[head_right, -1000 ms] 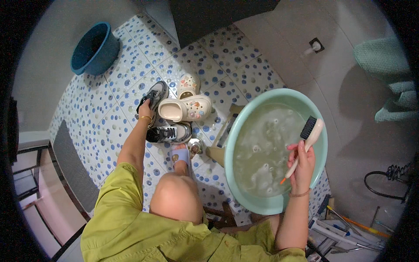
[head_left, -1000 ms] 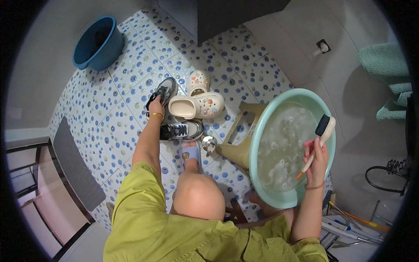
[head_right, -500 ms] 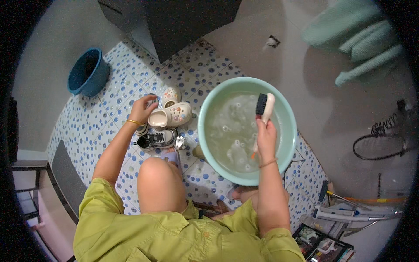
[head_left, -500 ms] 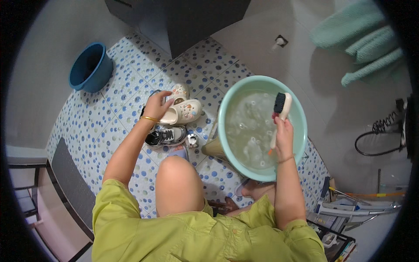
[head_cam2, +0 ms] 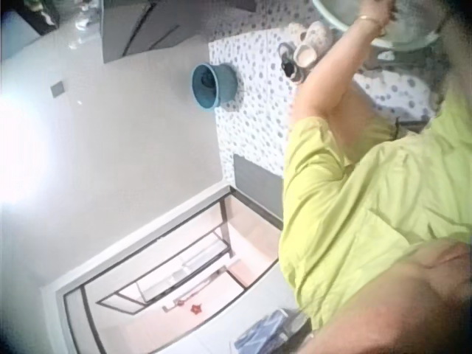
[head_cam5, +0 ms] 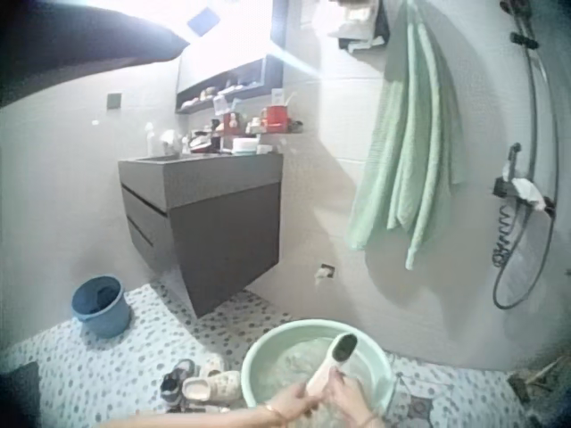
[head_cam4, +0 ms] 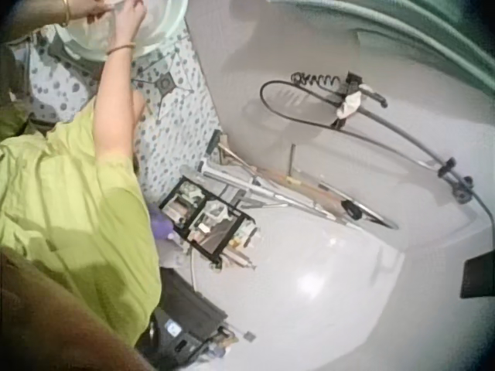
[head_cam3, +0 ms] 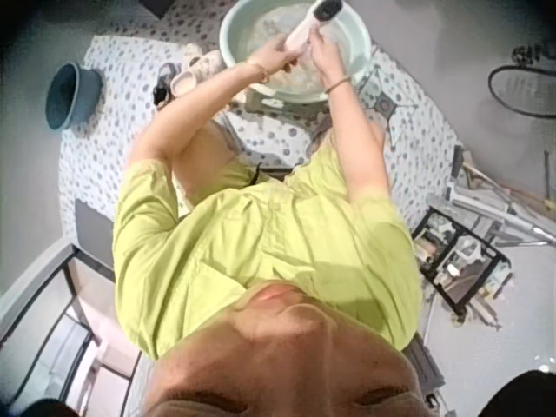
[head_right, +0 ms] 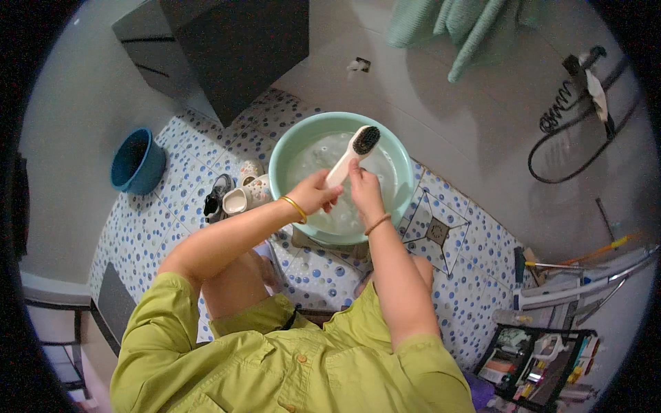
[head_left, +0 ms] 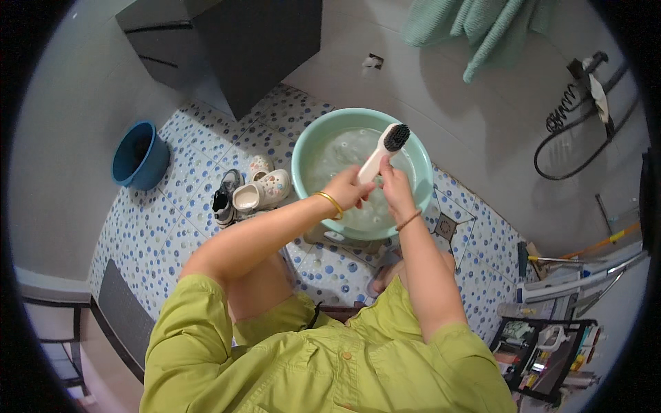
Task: The person scrubs a pair of grey and white sneakers with a white brush while they are submerged in a basin of water. They scrub the upper, sole, and sides of the shoes, then place them on the floor and repeat the process with the second shoe.
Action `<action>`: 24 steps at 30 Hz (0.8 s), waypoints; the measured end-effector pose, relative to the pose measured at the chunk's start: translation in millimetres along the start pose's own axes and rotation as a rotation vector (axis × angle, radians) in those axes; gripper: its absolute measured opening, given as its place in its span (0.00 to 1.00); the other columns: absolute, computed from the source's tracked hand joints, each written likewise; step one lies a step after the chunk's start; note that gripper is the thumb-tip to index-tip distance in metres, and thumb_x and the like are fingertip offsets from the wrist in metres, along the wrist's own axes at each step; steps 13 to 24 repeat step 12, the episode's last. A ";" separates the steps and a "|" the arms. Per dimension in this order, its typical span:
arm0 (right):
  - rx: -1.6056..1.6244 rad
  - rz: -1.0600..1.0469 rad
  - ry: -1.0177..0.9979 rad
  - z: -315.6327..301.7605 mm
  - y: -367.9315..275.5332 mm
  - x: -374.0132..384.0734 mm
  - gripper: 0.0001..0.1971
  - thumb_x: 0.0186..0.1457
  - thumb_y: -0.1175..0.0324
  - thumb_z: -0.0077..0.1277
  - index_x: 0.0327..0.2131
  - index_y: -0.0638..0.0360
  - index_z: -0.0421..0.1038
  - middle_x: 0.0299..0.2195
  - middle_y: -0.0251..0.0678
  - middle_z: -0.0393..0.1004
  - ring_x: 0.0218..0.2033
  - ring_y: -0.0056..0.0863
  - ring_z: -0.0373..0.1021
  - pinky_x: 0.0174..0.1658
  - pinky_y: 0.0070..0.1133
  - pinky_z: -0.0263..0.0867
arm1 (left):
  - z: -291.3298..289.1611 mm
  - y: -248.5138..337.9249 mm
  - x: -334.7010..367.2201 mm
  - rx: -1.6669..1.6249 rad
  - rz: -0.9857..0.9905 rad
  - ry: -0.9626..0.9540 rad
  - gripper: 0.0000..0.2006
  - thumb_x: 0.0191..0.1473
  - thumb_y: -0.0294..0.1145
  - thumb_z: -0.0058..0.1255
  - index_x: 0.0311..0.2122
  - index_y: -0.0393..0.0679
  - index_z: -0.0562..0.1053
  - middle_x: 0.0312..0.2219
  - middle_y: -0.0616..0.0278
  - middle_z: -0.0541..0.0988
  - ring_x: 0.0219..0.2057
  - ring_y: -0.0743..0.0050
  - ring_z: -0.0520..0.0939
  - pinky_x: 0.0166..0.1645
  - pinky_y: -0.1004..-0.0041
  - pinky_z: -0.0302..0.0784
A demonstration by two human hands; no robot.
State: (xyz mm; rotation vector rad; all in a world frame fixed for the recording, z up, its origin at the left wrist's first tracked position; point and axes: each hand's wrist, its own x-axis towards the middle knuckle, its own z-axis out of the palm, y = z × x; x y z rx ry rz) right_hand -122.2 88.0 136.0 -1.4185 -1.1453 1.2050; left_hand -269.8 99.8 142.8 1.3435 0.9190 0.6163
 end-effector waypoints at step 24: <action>0.432 -0.340 0.435 -153.0 -30.6 -114.4 0.30 0.51 0.59 0.48 0.56 0.57 0.51 0.49 0.36 0.62 0.46 0.25 0.59 0.43 0.21 0.53 | 8.2 -43.1 18.6 0.315 -0.121 0.087 0.13 0.53 0.34 0.43 0.41 0.39 0.63 0.22 0.60 0.74 0.15 0.77 0.72 0.24 0.76 0.70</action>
